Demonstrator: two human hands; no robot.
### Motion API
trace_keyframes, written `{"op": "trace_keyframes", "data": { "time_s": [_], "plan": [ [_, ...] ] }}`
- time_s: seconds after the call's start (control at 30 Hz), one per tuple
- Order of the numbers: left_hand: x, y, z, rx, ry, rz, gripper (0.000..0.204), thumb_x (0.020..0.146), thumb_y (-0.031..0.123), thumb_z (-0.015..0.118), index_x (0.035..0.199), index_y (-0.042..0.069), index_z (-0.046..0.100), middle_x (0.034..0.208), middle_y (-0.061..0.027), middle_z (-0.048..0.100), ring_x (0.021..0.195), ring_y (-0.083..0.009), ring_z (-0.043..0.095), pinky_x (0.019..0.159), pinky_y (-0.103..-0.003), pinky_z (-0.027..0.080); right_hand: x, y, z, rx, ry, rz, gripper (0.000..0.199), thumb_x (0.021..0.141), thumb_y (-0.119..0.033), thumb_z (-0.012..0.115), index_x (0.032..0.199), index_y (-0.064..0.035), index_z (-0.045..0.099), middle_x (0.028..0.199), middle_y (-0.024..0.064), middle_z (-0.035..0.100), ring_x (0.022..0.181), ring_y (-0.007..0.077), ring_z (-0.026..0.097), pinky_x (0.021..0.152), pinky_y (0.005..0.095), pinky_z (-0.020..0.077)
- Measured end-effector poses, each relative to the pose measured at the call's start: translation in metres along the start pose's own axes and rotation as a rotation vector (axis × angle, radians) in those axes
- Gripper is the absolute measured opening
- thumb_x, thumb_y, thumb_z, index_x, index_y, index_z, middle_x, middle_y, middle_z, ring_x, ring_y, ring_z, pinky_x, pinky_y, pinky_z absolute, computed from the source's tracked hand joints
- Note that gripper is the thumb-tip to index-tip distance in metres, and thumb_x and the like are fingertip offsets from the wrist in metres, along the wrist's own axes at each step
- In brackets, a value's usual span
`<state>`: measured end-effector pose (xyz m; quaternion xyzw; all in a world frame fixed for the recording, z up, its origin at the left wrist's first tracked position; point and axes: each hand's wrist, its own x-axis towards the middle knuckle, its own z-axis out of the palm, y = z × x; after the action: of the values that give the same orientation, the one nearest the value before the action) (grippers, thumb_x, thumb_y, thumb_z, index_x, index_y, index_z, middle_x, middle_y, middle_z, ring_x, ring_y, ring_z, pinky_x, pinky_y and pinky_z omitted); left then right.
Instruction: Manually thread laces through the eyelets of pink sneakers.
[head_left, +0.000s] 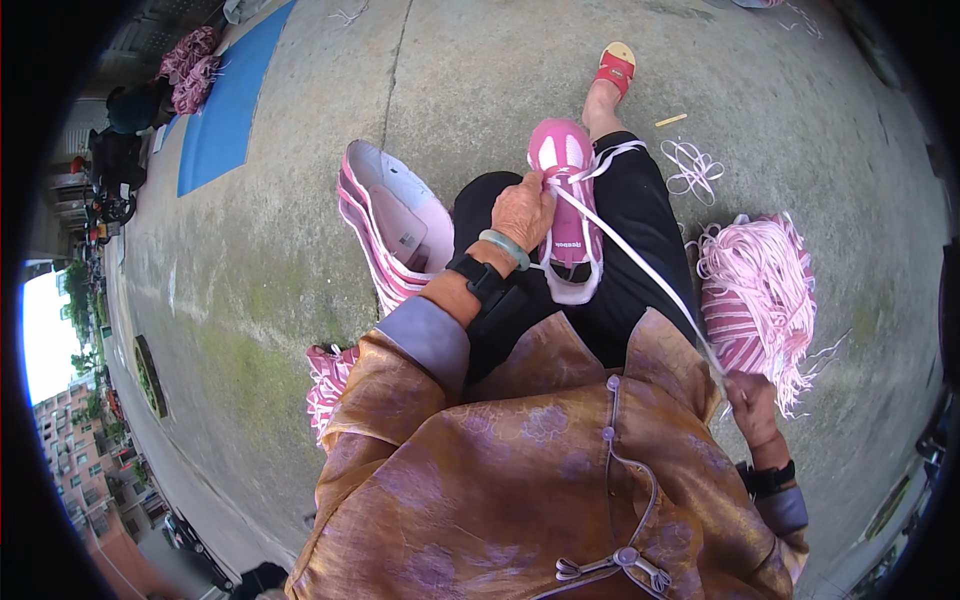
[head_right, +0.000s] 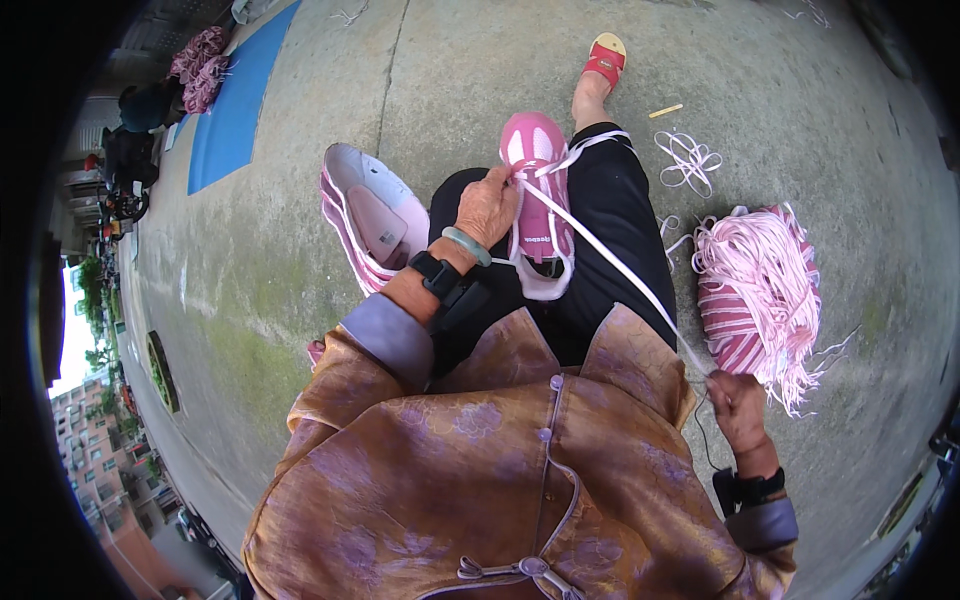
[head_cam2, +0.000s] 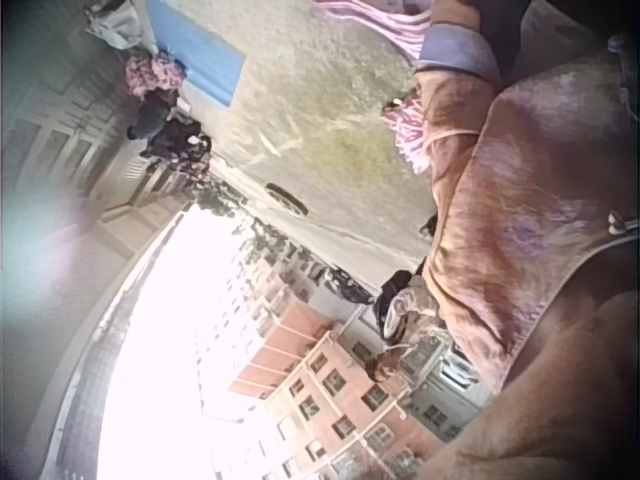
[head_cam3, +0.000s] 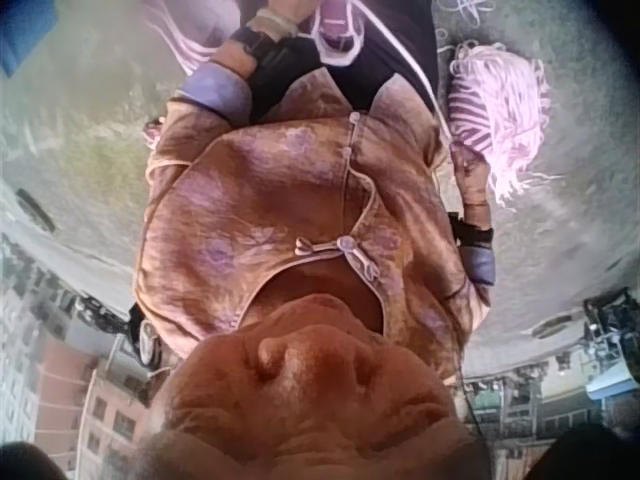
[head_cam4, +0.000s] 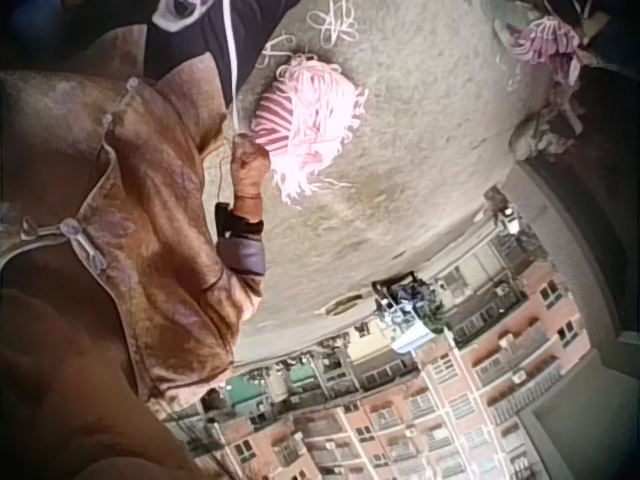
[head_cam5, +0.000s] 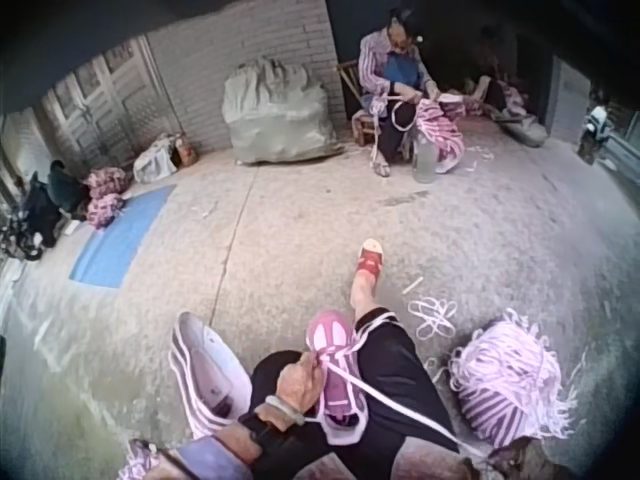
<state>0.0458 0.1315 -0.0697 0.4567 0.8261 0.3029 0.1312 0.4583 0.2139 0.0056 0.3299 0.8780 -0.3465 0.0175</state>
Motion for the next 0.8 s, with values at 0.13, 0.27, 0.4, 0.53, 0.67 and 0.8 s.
{"op": "trace_keyframes", "data": {
  "time_s": [0.13,0.27,0.4,0.53,0.67,0.8],
  "plan": [
    [0.005,0.0,-0.004,0.006,0.016,-0.067,0.026,0.077,0.02,0.051,0.093,0.001,0.049,0.07,-0.0229,0.058,0.069,-0.0391,0.057,0.064,-0.046,0.045,0.073,-0.047,0.007,0.136,0.177,-0.212,0.015,0.073,-0.011,0.058,0.083,-0.0006,0.056,0.076,0.0153,0.057,0.068,0.0311,0.056,0.06,0.0356,0.0432],
    [0.009,0.016,-0.008,0.064,0.086,-0.091,0.034,0.078,0.029,0.056,0.095,0.002,0.044,0.085,-0.0231,0.058,0.076,-0.0385,0.057,0.064,-0.044,0.045,0.163,-0.092,0.037,0.079,0.357,-0.361,0.035,0.069,-0.012,0.06,0.1,-0.0026,0.05,0.084,0.0154,0.056,0.078,0.0313,0.056,0.067,0.0364,0.0453],
    [0.02,0.01,-0.002,0.072,0.051,-0.059,0.06,0.074,0.038,0.059,0.115,0.0,0.035,0.11,-0.0232,0.047,0.092,-0.0397,0.051,0.076,-0.044,0.043,0.223,-0.137,0.056,-0.242,0.159,-0.28,0.073,0.064,-0.039,0.067,0.117,0.0021,0.036,0.103,0.0162,0.051,0.095,0.0297,0.051,0.076,0.0404,0.0396],
    [0.027,0.001,0.004,0.064,0.05,-0.013,0.09,0.064,0.049,0.066,0.126,0.0,0.024,0.12,-0.0225,0.039,0.103,-0.0397,0.045,0.085,-0.043,0.039,0.254,-0.146,0.07,-0.264,0.083,-0.231,0.073,0.06,-0.031,0.073,0.114,0.0003,0.035,0.097,0.0145,0.054,0.092,0.0285,0.054,0.071,0.0404,0.0417],
    [0.036,-0.01,0.003,0.015,-0.084,-0.045,0.109,0.054,0.055,0.071,0.13,0.0,0.015,0.124,-0.0247,0.034,0.11,-0.038,0.043,0.089,-0.041,0.038,0.256,-0.131,0.08,-0.113,0.154,-0.26,0.068,0.063,-0.019,0.067,0.117,0.0044,0.034,0.099,0.02,0.053,0.091,0.0339,0.054,0.077,0.0377,0.0441],
    [0.039,-0.014,-0.002,-0.005,-0.155,0.011,0.113,0.052,0.05,0.074,0.131,0.001,0.011,0.125,-0.0247,0.034,0.11,-0.0362,0.044,0.088,-0.04,0.04,0.258,-0.128,0.078,-0.074,0.096,-0.148,0.057,0.064,-0.014,0.062,0.112,0.0039,0.038,0.095,0.0204,0.054,0.088,0.0342,0.055,0.076,0.039,0.0446]
  ]
}}
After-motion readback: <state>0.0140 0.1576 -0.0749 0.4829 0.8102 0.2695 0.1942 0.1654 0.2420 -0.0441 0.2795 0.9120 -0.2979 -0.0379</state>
